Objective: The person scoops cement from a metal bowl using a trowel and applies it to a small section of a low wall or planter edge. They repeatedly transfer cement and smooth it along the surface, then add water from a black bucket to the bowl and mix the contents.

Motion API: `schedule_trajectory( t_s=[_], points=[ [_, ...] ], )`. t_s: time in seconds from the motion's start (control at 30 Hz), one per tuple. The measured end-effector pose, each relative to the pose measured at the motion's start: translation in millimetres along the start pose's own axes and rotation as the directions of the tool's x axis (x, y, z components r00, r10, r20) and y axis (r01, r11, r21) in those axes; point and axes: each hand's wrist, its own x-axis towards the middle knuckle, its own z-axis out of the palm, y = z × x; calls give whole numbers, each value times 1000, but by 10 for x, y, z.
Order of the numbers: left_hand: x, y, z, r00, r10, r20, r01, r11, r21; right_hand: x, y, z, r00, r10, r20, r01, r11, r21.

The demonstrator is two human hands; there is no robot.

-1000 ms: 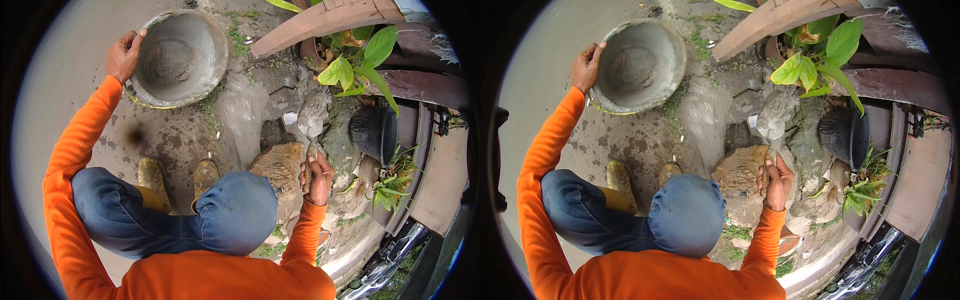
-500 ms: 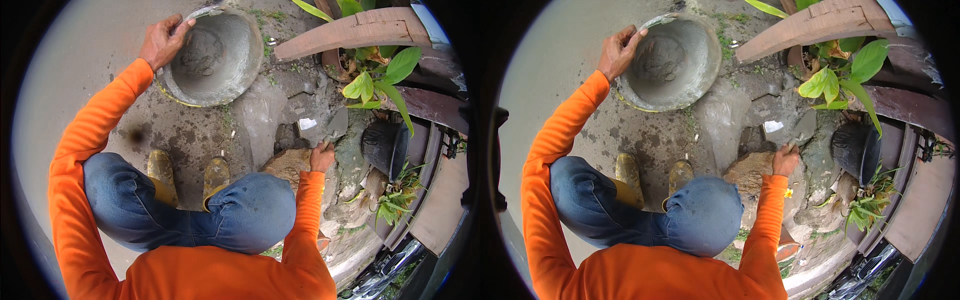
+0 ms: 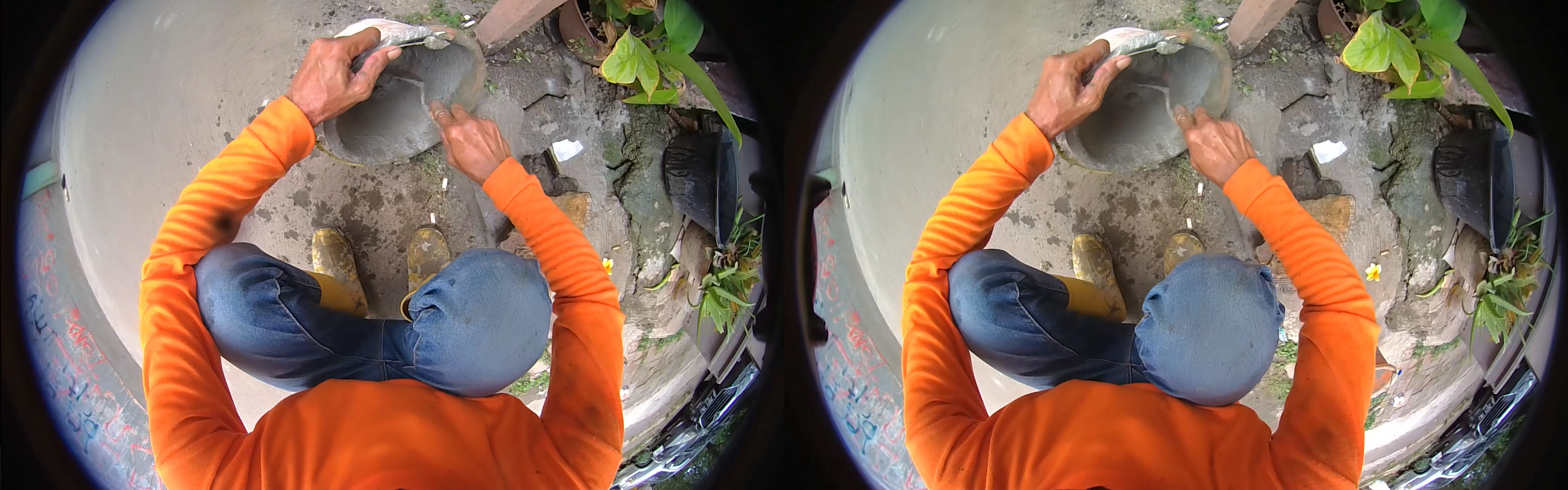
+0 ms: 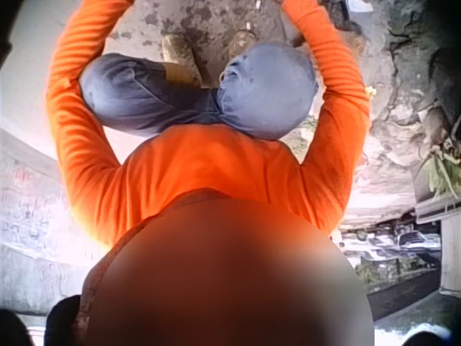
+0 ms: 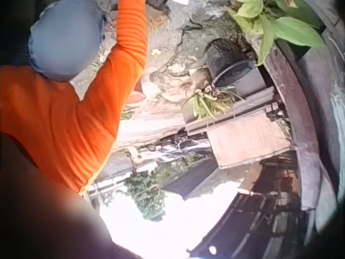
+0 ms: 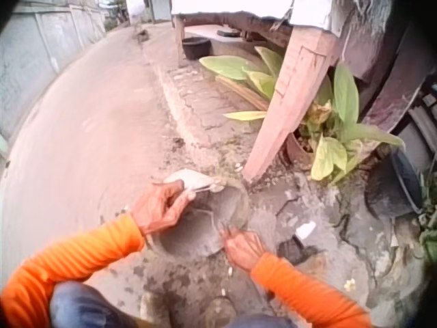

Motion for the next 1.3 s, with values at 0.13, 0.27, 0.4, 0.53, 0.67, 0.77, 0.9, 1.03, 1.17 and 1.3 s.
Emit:
schedule_trajectory(
  t_s=[0.13, 0.27, 0.4, 0.53, 0.67, 0.77, 0.9, 1.03, 1.17, 1.3],
  points=[
    [-29, -64, -100, 997, -67, -34, 68, 997, 35, 170, 125, -45, 946, -145, 291, 200, 965, -172],
    [-10, -83, -81, 999, -39, -22, 39, 999, -16, 178, 169, -183, 986, -141, -93, 121, 973, -198],
    [35, -73, -65, 997, -82, -16, 82, 996, -22, 233, 206, -190, 944, -196, 265, 236, 963, -129],
    [77, -93, -59, 997, -81, -15, 81, 997, -7, 286, 291, -159, 987, -137, 81, 147, 981, -131],
    [120, -135, -103, 976, -211, -53, 210, 977, -17, 279, 272, -144, 927, -211, 309, 252, 963, -99],
    [111, -135, -106, 972, -233, -17, 233, 971, 45, 249, 186, -121, 993, -112, -33, 105, 982, -157],
    [101, -73, -63, 988, -151, -34, 151, 988, -8, 266, 135, -136, 954, -122, 274, 153, 984, -94],
    [97, -24, -5, 986, -164, -14, 164, 986, -36, 294, 188, -155, 983, -107, 151, 122, 988, -98],
    [202, -80, -12, 975, -214, -65, 216, 976, 20, 311, 146, -102, 974, -111, 200, 138, 982, -130],
    [216, -114, 22, 977, -202, -76, 200, 979, -22, 367, 7, -80, 999, -35, -4, 34, 986, -161]
  ],
)
